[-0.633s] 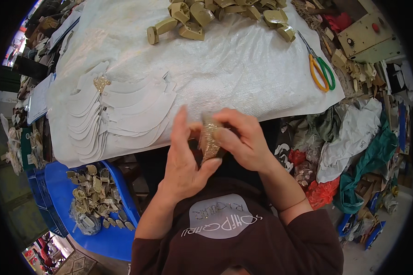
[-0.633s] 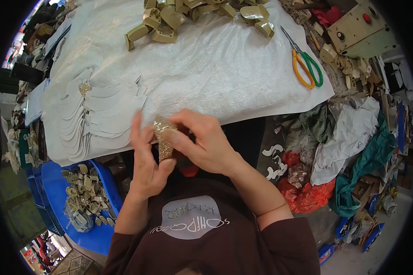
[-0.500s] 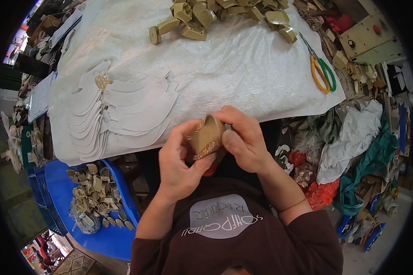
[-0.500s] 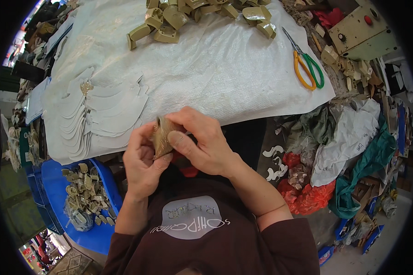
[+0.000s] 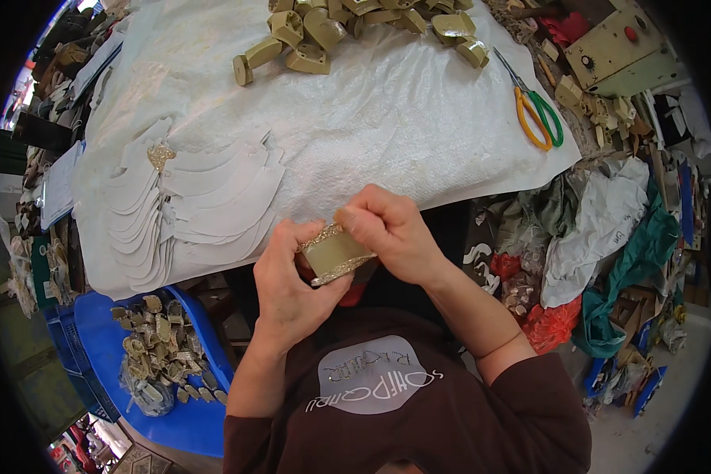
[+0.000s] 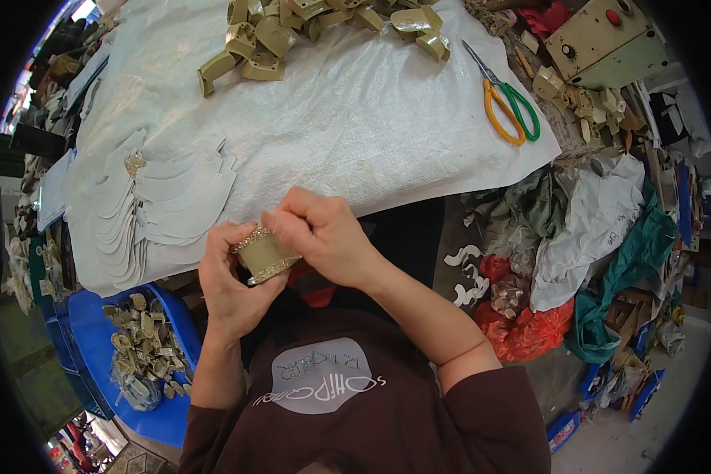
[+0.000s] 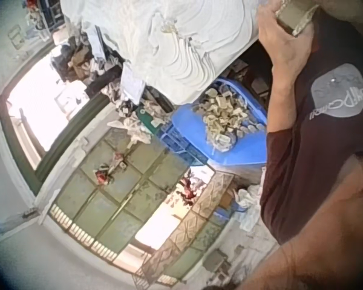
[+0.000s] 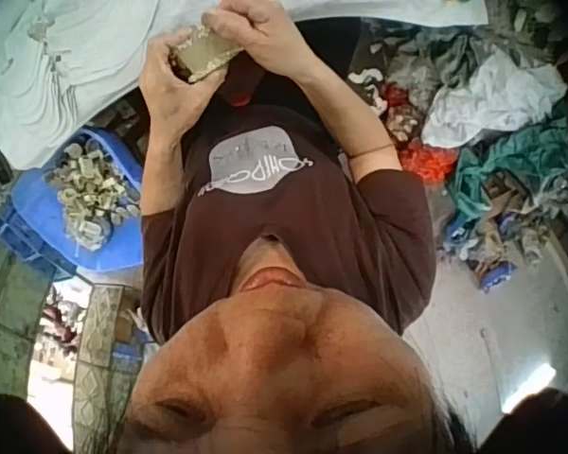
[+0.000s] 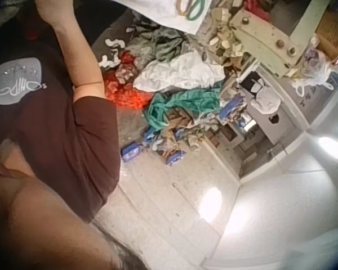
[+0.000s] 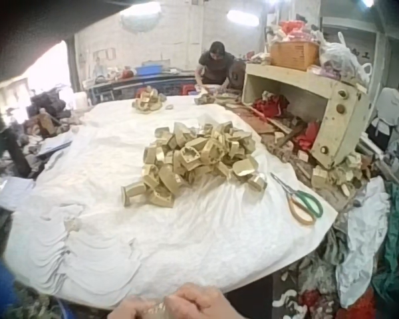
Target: The person repeatedly picks up beige plastic components and white curved inserts from a table, fits the inserts into the components, and places the assembled units into a pile. The person handles the items one at a time throughout the clip.
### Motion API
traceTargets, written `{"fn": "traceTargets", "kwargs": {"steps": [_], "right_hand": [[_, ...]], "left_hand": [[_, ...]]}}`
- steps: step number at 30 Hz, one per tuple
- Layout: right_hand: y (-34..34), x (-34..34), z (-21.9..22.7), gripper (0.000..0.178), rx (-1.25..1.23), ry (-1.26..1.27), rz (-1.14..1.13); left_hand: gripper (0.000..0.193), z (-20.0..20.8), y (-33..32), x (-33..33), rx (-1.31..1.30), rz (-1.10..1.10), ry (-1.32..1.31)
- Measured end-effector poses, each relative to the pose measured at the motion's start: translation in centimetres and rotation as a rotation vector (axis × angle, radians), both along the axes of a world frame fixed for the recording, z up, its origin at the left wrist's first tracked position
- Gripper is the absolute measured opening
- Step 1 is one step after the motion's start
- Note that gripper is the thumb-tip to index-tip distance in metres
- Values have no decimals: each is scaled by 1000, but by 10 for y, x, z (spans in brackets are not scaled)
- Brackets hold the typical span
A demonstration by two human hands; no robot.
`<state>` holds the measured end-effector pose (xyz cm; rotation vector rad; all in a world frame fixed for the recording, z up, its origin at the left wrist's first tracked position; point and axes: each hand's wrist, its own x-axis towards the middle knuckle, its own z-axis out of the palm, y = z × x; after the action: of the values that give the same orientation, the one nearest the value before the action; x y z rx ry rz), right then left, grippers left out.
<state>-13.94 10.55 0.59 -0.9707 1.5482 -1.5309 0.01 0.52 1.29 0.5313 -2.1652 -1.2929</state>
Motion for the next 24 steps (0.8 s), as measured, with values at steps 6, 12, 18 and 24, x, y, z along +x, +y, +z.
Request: {"fn": "traceTargets", "kwargs": {"steps": [6,12,18,24], "right_hand": [[3,3,-6,25,-61,-600,60],[-4,20,-12,29,-92,-101,-158],[-10,25,-23,29,-269,-764,-100],[-8,33,-9,34,-72,41,-164]], "left_hand": [[50,1,-1,-2,-129,73,-35],[48,-8,19,-16,-454,257,56],[48,-15,13,-17,-509,292,51],[47,-13,11,-15,-651,344,58]]}}
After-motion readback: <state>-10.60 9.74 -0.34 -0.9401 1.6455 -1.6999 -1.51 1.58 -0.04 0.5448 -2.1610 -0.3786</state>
